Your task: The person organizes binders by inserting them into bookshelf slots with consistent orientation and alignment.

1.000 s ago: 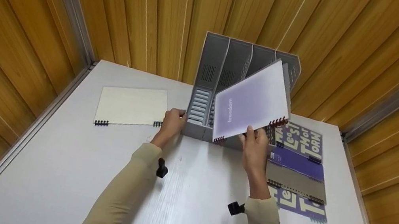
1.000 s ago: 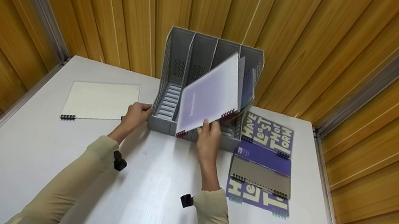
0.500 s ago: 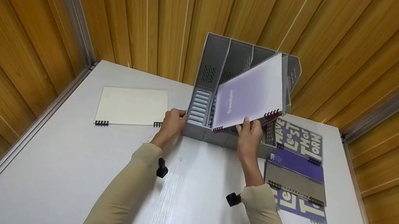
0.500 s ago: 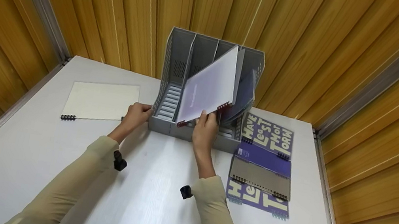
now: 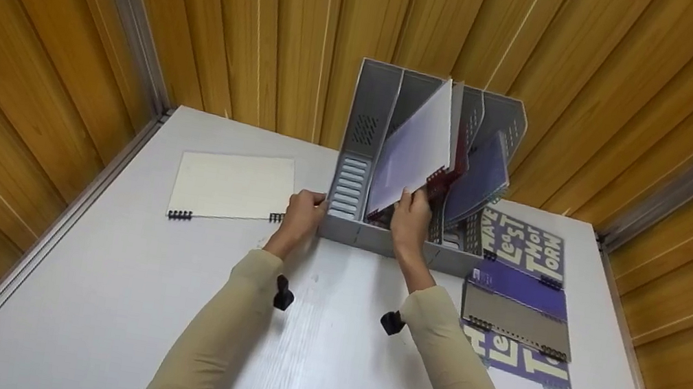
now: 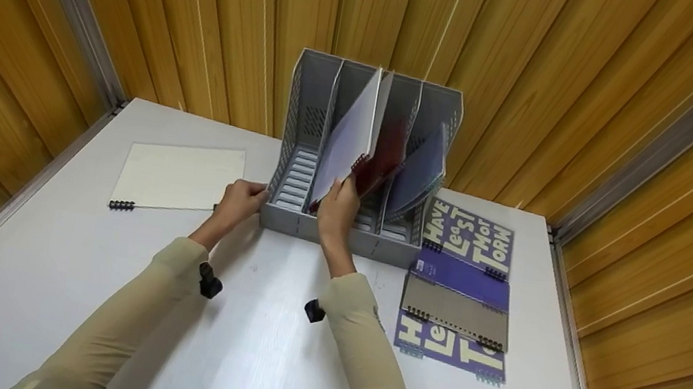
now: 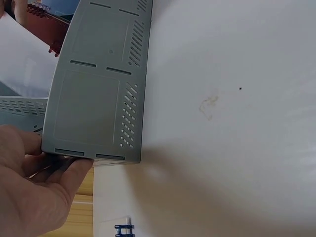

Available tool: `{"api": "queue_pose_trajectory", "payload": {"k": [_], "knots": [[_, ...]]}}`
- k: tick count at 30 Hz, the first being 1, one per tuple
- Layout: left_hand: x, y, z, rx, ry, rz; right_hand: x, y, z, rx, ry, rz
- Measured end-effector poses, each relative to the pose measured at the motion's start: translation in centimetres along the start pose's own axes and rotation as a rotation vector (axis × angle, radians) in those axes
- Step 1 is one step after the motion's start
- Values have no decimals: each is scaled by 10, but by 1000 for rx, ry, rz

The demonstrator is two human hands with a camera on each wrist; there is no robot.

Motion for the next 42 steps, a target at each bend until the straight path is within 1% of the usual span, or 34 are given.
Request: {"api": "queue_pose_trajectory", "payload": {"k": [4,10,13,16,19,22,26,30,33,36,39,42], "knots": [[0,1,1,5,-5,-3,5,-10,-4,16,31,46],[1,1,1,16,2,-15,16,-25,-12,-4,27,-1],[0,0,2,12,6,-5,21,-32,-18,-15,54,6],[-2,-3,3,7,14,-1,27,-36,-21,-36,76,56],[-3,-4,3,-4,8,-3,30,-38,-24,-60,91,118],[-2,-4,2,-9,0,-2,27,-40,-25,-97,111,174],[-2,-2,0,0,7,-1,21,-43,-24,-141,125,240],[-1,-2,0,-6,10,1,21,-43,-23,-172,98,291],[-2,-2,1,-4,9,-2,24,-43,-23,-202,59,305],[-2,-2,1,6,2,-12,25,-41,-27,-186,70,335],[-2,-1,1,13,-8,-17,23,-38,-31,-143,108,372],[0,1,1,19,-13,-21,22,-38,-34,-124,114,375]]}}
Point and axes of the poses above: each hand's wrist, its own z-axis away from the middle knuckle, its own y-axis out of the back of the hand, x = y × z, the point moved 6 cm from there along -z, towards the middle knuckle, and after that the axes turned 8 degrees about x, right-handed, at the moved point
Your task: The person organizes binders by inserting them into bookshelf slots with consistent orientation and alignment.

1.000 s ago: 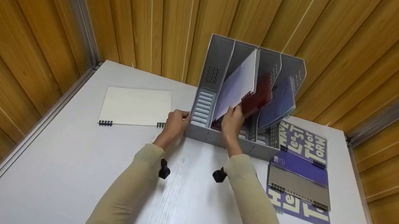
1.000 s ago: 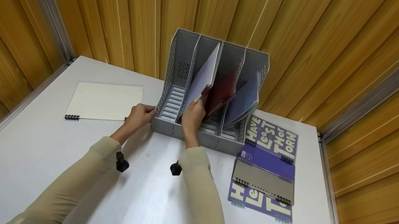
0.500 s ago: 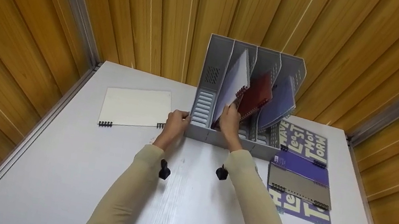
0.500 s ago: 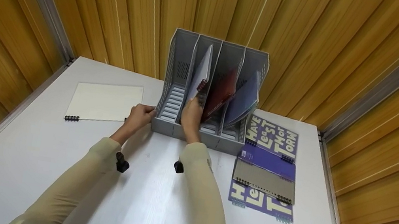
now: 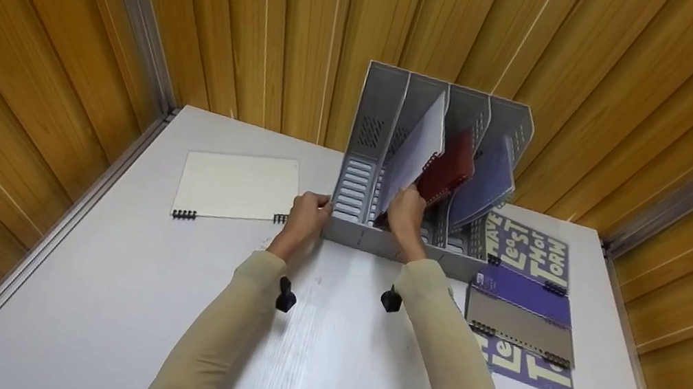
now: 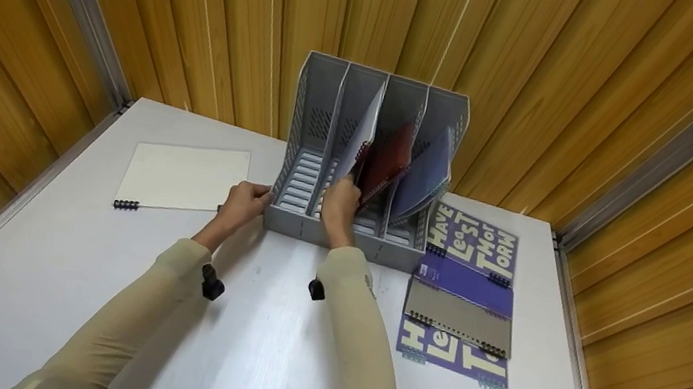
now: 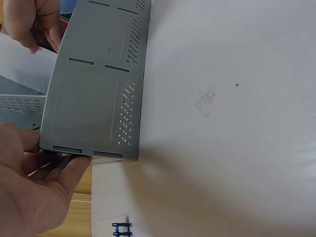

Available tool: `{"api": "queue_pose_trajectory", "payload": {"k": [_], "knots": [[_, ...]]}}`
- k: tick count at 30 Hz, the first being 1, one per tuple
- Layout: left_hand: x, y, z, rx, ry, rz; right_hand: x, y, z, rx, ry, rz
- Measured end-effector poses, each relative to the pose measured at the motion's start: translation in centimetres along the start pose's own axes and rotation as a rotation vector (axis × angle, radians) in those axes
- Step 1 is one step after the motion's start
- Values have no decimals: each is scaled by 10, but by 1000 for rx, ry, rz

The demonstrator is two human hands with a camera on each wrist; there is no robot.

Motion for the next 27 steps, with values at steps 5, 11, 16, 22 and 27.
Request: {"api": "queue_pose_trajectory", "payload": {"k": [5,11,16,22,27], "knots": [[1,-1,0,-8,5,8,2,-1,0,25,-12,-2],[-1,-4,0,-12,16,1,2,1,1,28,-11,-4],[0,-3,-1,-10,7,8,3,4,5,-19,-50,-37],[-2,-2,0,-16,-1,29,6,9,16,-93,-108,-57],[0,0,0,-12,-29,9,10,18,27,-140,-190,-140]]}}
Point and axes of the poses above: each hand's wrist, its own z-axis away from the middle knuckle, its own y-axis out of the back of the hand, x = y × z, the point moved 6 cm from there along -z, towards the middle knuckle, and after that the axes turned 8 degrees about x, right-handed, at the moved point
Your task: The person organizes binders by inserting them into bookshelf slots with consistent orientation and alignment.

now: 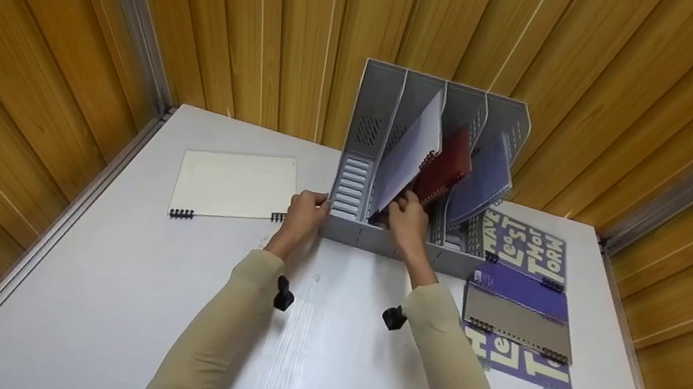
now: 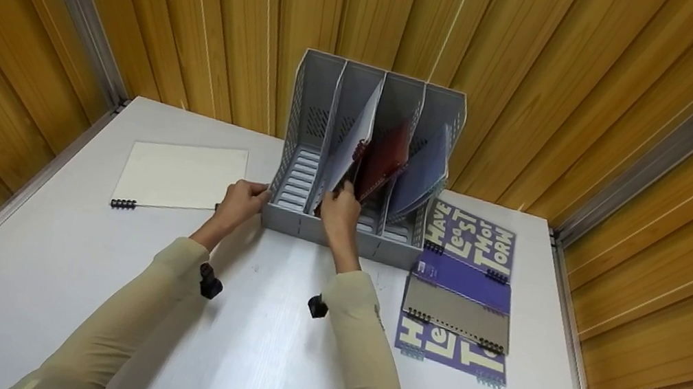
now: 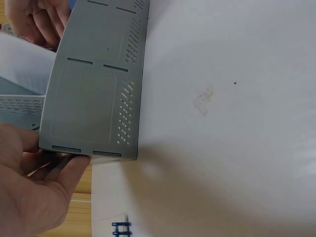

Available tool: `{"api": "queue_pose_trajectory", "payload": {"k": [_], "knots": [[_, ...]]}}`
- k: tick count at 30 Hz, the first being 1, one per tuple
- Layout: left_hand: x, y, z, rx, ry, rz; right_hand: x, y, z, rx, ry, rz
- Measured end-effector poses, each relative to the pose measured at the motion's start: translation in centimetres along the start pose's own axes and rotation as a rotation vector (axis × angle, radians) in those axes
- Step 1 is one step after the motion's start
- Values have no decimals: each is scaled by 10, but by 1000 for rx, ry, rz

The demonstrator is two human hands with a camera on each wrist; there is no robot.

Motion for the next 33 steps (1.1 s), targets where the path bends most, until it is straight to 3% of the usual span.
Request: {"api": "queue_pose_trajectory", "payload": {"k": [5,11,16,22,25,28,33], "knots": [[1,-1,0,-5,3,-2,1,6,14,-43,-2,-87],[-2,-5,0,-29,16,11,-2,9,39,-57,73,-160],[-3,-4,3,-52,1,31,-4,-4,64,-155,110,-200],[-11,2,9,-113,-7,72,-1,-26,90,-245,76,-261],[-21,10,17,-139,-27,55,1,-37,101,-279,72,-258],[-33,25,28,-161,-63,-41,4,-47,110,-304,92,-209],[-57,68,48,-149,-79,-197,6,-61,122,-354,138,-157]]}}
Point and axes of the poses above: each hand's wrist, its own z-axis away from the middle knuckle, its own y-axis out of the back of the hand, x = y × z, the point moved 6 cm from there along -z, towards the middle knuckle, and after that the axes turned 8 degrees about x, right-handed, at the moved point
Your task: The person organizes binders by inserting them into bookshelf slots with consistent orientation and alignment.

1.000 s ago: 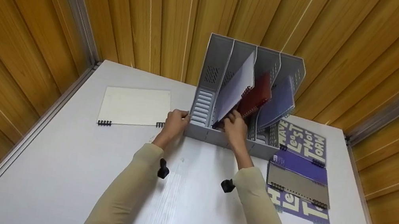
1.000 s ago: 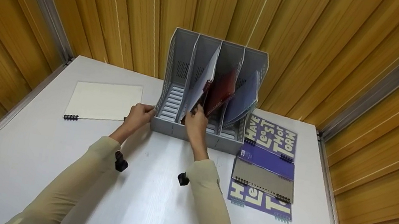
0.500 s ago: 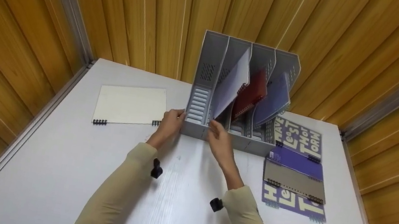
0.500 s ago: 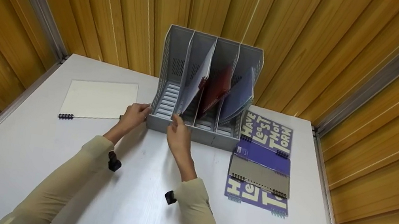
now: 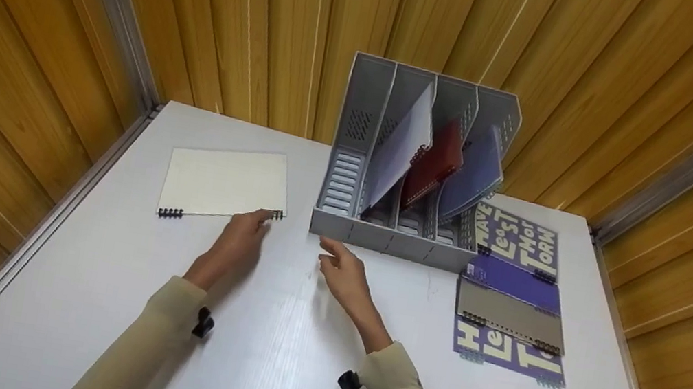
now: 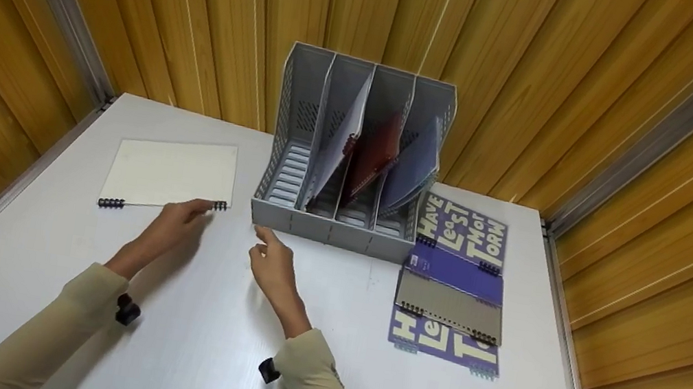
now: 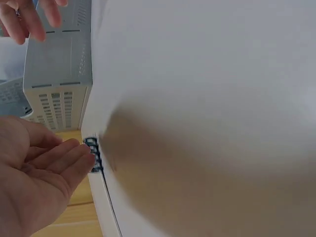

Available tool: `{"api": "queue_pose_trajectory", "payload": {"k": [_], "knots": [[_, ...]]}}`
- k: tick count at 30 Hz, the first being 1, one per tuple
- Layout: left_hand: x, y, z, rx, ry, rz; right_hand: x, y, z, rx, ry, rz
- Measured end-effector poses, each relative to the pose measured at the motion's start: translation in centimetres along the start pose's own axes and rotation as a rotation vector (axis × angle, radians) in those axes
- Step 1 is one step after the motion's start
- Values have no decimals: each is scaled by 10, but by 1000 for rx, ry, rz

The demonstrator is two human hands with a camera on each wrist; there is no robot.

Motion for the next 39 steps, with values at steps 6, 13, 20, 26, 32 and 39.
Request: {"api": "queue_pose_trajectory", "payload": {"k": [6,13,20,26,32,39], "knots": [[-33,45,31,42,-9,-186,-1,-13,7,-38,25,13],[-60,74,42,89,-33,-318,3,-19,13,-80,32,37],[-76,84,50,153,-41,-410,9,-23,17,-85,13,44],[-77,86,50,163,-51,-455,9,-30,17,-115,-23,42],[-74,85,51,139,-19,-418,11,-33,18,-114,-35,52],[-71,86,50,93,57,-381,11,-33,20,-100,-27,42]]}}
Point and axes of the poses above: each hand's wrist, its own z-axis away from the middle knuckle, its own y-axis out of the back of the hand, x = y × z, the point moved 6 cm from there along -z, towards the middle knuckle, and after that the axes turned 8 degrees about x, right-handed, at the moved point
